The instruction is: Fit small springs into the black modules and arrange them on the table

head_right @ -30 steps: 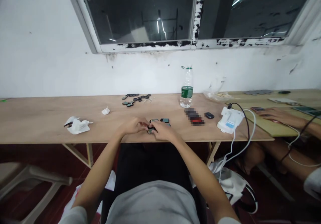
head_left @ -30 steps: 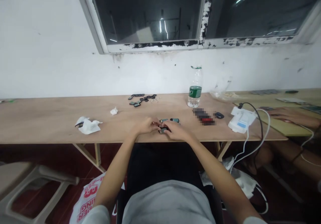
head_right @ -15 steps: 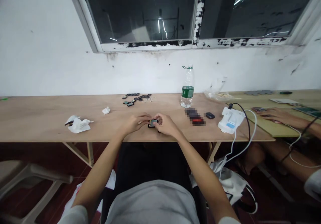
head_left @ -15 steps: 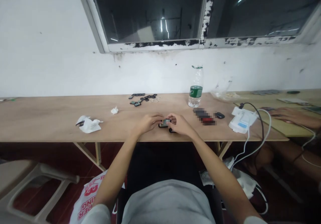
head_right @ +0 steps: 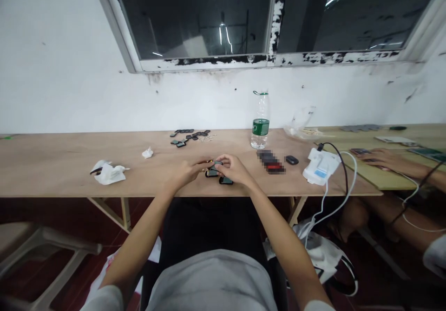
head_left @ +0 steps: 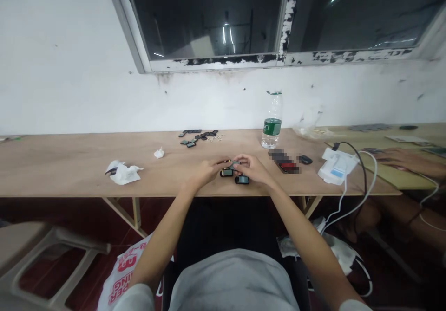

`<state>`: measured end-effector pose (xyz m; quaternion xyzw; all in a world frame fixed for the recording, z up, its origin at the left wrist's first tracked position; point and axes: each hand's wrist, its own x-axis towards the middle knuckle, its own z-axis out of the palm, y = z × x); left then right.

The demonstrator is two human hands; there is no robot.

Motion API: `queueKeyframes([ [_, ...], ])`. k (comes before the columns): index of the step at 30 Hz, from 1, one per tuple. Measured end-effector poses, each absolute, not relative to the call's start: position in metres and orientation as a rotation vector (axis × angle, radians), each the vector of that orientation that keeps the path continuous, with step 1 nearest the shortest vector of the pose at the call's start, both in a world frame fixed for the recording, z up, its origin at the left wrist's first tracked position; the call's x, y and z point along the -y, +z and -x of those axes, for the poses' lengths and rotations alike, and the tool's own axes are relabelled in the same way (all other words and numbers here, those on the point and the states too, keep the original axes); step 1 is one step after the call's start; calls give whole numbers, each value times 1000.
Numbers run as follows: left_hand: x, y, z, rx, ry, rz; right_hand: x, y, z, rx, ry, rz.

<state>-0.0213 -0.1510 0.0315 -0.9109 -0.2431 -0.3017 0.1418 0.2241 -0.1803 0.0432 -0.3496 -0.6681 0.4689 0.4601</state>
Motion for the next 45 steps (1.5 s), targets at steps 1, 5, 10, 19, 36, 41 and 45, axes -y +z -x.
queueKeyframes([
  [1, 150, 31, 22, 704, -892, 2639, 180, 43, -224, 1640, 1157, 859],
  [5, 149, 33, 22, 675, -960, 2704, 177, 41, -223, 1624, 1158, 843],
  [10, 150, 36, 19, 601, -1051, 2722, 175, 39, -223, 1599, 1159, 812],
  [19, 151, 37, 20, 534, -1127, 2728, 169, 33, -222, 1592, 1180, 801],
  [36, 119, 34, 67, 1367, -976, 2805, 167, 7, -203, 1994, 801, 1135],
  [41, 105, 23, 86, 1616, -931, 2896, 168, 5, -202, 2076, 648, 1209],
  [45, 103, 21, 88, 1678, -930, 2984, 167, 4, -203, 2121, 564, 1242],
])
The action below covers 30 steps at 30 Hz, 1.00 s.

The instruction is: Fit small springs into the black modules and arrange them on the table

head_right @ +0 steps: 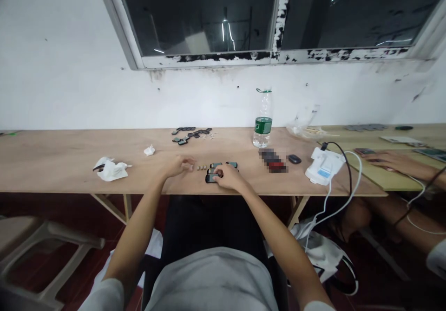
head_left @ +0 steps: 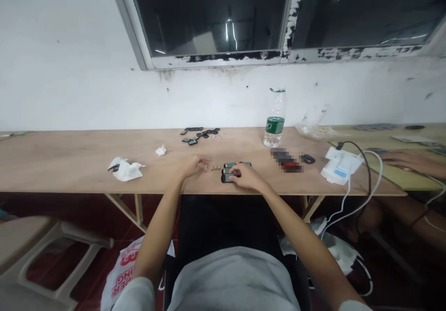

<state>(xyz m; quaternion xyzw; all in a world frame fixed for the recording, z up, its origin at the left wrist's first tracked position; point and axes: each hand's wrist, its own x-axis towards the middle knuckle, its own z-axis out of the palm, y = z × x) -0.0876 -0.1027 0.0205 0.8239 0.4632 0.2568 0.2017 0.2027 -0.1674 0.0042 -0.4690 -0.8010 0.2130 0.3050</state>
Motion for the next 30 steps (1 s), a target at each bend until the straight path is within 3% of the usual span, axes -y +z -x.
queueKeyframes([
  [9, 97, 12, 85, -1341, 596, -2232, 160, -2, -204, 2183, 298, 1179],
  [30, 107, 21, 75, -1310, 658, -2311, 154, -3, -209, 2105, 344, 1273],
])
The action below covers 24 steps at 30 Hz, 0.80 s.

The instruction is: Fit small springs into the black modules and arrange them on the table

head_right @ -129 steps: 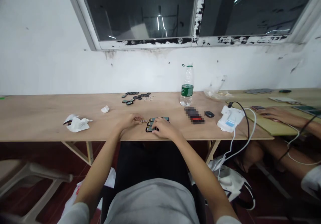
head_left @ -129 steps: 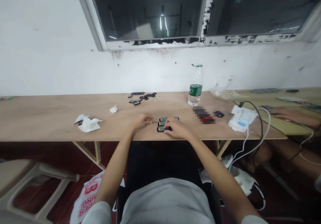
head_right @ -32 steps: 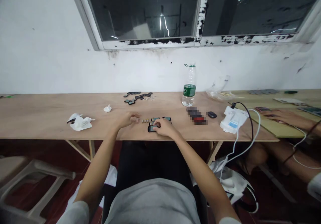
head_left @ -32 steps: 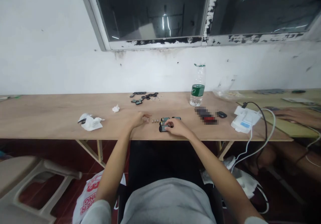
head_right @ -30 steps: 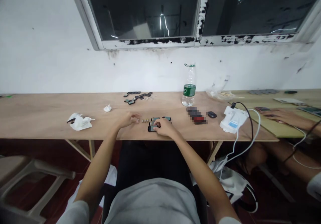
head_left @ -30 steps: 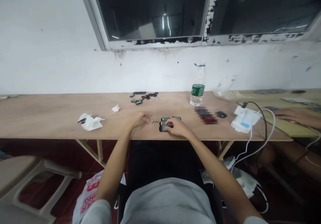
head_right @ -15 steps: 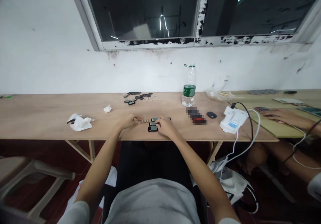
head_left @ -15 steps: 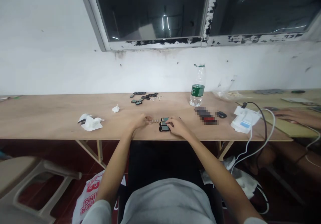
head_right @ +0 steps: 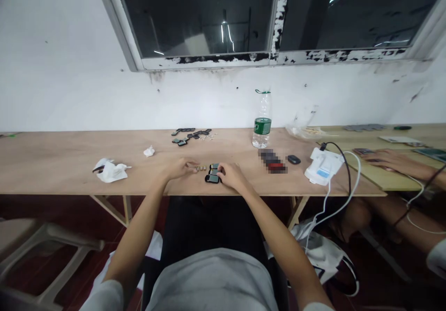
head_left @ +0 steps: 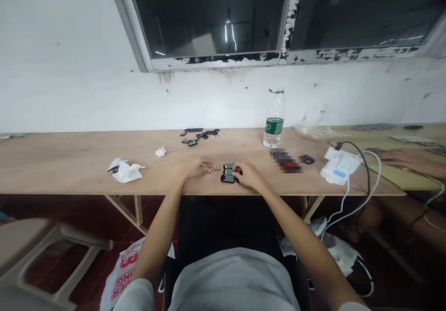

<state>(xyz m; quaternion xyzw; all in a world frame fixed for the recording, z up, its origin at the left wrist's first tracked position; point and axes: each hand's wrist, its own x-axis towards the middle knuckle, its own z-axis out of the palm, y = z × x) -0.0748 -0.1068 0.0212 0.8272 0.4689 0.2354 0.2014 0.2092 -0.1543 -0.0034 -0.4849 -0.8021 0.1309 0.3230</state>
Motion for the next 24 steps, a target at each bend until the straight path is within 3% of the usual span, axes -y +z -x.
queueKeyframes([
  [17, 132, 37, 42, -1045, 749, -2589, 157, 4, -212, 2104, 428, 1074],
  [24, 138, 34, 26, -882, 936, -2794, 162, 13, -209, 1928, 674, 982],
])
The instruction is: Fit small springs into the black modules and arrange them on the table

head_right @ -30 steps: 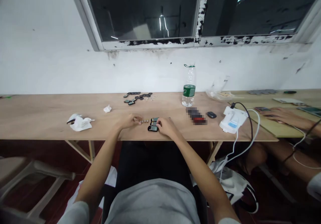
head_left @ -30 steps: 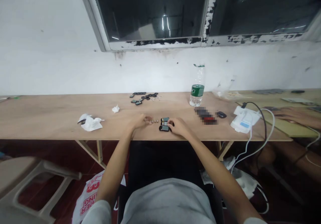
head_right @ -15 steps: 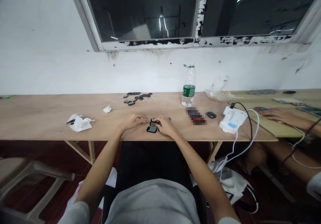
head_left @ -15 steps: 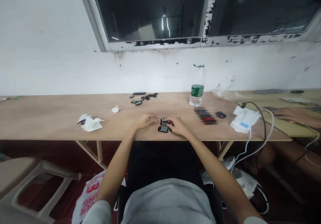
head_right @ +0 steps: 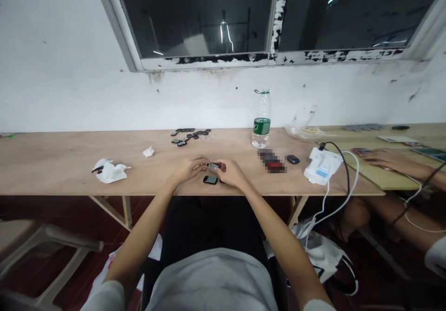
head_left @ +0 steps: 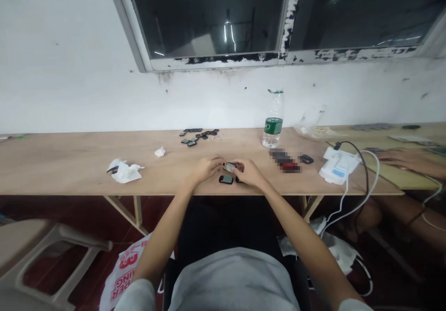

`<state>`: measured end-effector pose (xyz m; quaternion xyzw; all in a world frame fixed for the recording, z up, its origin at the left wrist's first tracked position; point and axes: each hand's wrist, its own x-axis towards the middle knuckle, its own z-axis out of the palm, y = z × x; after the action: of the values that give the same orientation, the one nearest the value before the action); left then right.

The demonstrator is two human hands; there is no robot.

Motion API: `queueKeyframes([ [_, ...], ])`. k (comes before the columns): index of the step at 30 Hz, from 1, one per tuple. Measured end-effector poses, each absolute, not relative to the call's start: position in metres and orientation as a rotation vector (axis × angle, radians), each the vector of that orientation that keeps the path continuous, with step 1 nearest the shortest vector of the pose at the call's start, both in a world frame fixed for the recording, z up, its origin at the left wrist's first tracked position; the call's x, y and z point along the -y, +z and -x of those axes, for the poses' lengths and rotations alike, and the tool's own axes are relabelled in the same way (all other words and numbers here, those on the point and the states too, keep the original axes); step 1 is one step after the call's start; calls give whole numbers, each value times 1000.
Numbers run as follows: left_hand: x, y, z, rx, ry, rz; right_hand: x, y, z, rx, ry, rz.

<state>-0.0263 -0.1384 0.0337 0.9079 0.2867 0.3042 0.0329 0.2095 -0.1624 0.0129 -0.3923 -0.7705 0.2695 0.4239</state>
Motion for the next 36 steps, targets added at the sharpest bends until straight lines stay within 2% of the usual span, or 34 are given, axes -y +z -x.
queueKeyframes([
  [9, 136, 26, 27, -797, 1073, -2962, 160, 14, -213, 1719, 868, 851],
  [36, 131, 21, 25, -777, 1188, -2919, 151, 9, -212, 1510, 1019, 807],
])
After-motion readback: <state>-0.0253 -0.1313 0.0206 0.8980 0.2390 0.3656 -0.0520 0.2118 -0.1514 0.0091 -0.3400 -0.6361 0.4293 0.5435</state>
